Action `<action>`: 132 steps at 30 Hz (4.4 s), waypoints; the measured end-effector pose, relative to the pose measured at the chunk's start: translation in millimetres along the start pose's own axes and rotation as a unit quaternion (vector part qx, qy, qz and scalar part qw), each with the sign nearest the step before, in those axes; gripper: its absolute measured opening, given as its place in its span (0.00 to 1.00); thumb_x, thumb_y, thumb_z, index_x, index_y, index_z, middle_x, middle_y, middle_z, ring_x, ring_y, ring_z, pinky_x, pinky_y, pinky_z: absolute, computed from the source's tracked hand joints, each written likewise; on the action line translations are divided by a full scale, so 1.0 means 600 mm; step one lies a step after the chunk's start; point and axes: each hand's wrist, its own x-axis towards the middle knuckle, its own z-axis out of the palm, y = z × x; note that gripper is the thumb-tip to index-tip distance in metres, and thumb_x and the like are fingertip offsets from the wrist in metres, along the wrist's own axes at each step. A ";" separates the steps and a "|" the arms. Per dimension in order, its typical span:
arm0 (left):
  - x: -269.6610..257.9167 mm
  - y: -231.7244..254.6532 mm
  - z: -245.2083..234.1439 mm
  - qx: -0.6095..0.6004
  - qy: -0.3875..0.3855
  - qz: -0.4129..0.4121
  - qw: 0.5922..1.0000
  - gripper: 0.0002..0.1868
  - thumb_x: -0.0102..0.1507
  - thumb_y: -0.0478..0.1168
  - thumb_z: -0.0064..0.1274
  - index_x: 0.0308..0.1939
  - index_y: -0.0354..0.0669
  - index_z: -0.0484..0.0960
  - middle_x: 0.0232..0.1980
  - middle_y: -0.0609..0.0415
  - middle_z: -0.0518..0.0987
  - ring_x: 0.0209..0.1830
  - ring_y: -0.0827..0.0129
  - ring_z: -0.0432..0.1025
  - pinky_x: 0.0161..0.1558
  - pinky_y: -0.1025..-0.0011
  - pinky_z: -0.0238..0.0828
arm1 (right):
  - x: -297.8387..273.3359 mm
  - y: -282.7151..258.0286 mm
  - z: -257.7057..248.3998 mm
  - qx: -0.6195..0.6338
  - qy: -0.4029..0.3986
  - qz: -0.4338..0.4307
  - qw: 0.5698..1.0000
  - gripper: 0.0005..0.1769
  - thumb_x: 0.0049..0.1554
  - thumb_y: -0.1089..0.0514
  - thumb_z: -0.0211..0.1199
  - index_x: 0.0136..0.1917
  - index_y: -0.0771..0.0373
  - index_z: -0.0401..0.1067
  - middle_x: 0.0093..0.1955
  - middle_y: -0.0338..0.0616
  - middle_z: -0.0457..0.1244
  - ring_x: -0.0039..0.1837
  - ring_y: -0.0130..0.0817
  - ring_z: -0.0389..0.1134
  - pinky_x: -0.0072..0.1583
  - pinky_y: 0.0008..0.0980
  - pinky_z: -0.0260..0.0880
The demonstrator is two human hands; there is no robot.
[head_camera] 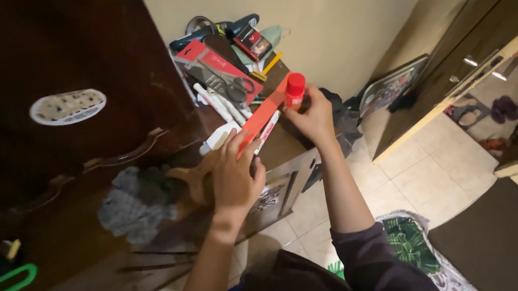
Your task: Cleaning and organizing various items inside and on top of a wooden cabinet.
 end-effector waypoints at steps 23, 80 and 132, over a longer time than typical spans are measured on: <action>0.066 -0.079 0.028 0.040 0.033 -0.186 0.981 0.22 0.61 0.37 0.57 0.59 0.36 0.76 0.61 0.36 0.75 0.63 0.41 0.70 0.64 0.55 0.66 | 0.033 -0.185 0.040 0.106 0.018 -0.186 0.977 0.25 0.56 0.61 0.68 0.67 0.60 0.71 0.62 0.49 0.66 0.66 0.41 0.68 0.67 0.34 0.68; 0.147 -0.255 0.215 -0.446 0.198 -0.263 0.832 0.50 0.52 0.17 0.50 0.76 0.41 0.50 0.65 0.48 0.71 0.63 0.62 0.70 0.62 0.70 0.69 | 0.170 -0.095 0.220 0.320 -0.247 0.185 0.896 0.50 0.39 0.63 0.77 0.74 0.65 0.63 0.57 0.50 0.70 0.58 0.35 0.72 0.60 0.33 0.72; 0.166 -0.234 0.195 -0.559 0.185 -0.314 0.745 0.20 0.74 0.44 0.43 0.69 0.43 0.65 0.53 0.55 0.74 0.46 0.72 0.68 0.49 0.71 0.68 | 0.181 -0.073 0.199 0.491 0.009 0.055 0.869 0.17 0.62 0.64 0.63 0.62 0.64 0.63 0.53 0.46 0.69 0.51 0.30 0.70 0.54 0.30 0.70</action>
